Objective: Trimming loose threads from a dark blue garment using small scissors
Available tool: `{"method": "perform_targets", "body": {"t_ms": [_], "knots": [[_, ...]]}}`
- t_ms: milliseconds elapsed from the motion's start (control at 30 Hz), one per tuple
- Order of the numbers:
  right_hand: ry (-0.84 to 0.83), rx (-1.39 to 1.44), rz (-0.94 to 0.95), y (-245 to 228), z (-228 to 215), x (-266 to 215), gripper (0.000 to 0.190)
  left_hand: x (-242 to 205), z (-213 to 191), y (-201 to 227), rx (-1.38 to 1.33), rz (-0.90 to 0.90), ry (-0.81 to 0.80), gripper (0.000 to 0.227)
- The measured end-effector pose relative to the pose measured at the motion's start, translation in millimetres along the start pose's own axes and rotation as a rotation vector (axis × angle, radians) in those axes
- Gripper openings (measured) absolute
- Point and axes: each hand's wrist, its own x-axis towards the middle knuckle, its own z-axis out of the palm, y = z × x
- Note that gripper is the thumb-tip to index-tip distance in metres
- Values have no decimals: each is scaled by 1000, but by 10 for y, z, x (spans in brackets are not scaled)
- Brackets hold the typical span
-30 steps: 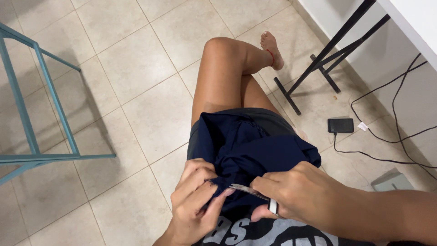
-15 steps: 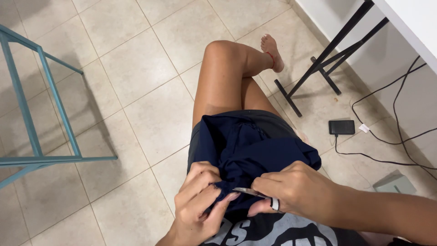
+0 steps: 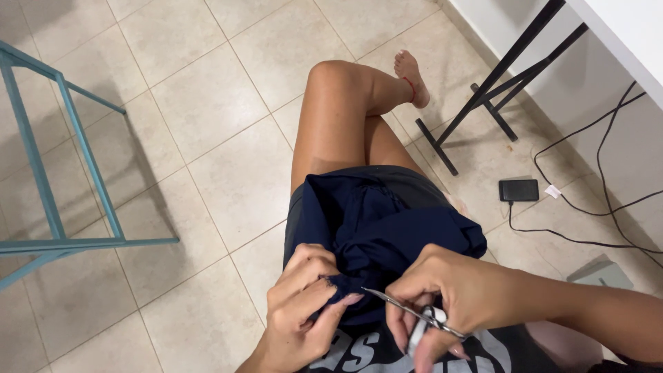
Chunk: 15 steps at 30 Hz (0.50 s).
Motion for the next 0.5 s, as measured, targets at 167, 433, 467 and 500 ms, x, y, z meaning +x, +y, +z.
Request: {"method": "perform_targets", "body": {"t_ms": [167,433,467,500], "knots": [[-90,132,86,28,14,31,40,-7,-9,12,8,-12,-34,18],[-71,106,104,-7,18,47,38,-19,-2,-8,19,-33,-48,18],[-77,111,118,-6,15,48,37,-17,2,-9,21,-26,-44,17],[-83,118,130,-5,14,50,35,-16,4,-7,24,-20,-40,16]]}}
